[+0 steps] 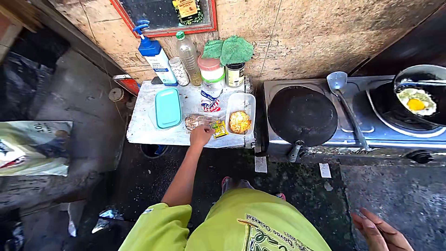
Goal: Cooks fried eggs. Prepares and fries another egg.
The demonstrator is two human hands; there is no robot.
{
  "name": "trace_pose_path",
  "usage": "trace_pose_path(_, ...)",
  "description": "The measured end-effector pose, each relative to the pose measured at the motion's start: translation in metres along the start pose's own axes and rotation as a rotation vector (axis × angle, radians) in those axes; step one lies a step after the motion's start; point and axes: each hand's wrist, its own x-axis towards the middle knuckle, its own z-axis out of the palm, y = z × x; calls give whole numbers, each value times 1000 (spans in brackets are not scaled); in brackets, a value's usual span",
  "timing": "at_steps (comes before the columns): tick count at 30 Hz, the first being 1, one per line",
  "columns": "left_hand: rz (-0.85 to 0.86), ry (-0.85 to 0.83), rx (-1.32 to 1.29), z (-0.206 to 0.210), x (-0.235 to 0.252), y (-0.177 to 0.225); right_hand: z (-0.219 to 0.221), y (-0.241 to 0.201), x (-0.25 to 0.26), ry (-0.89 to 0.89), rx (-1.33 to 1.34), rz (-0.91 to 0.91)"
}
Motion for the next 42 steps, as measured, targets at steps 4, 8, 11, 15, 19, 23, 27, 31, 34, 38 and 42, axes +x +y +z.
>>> trace_pose_path(4, -178, 105, -235, 46, 13, -14, 11, -8, 5, -34, -16, -28)
trace_pose_path(8, -244, 179, -490, 70, 28, -8, 10, -5, 9, -65, -27, -61)
trace_pose_path(11, -231, 168, -554, 70, 26, -3, 2, -2, 10, -65, -32, -69)
trace_pose_path(15, -31, 278, -647, 65, 0, -9, -16, 9, 13, -60, -3, -65)
trace_pose_path(19, 192, 374, -832, 57, -36, -17, -49, 29, 30, -66, 55, -63)
trace_pose_path(23, 241, 374, -1217, 53, -77, 14, -100, 45, 54, -62, 90, -62)
trace_pose_path(27, 344, 328, -1451, 75, -100, 78, -158, 59, 77, -33, 79, -82)
trace_pose_path(31, 438, 160, -1486, 115, -105, 169, -217, 64, 89, 26, 41, -117)
trace_pose_path(34, 451, 103, -1311, 148, -109, 253, -252, 70, 86, 133, 45, -117)
trace_pose_path(38, 537, 51, -1100, 194, -100, 355, -276, 87, 72, 311, 77, -36)
trace_pose_path(42, 722, 15, -895, 247, -79, 443, -286, 94, 58, 433, 104, 39)
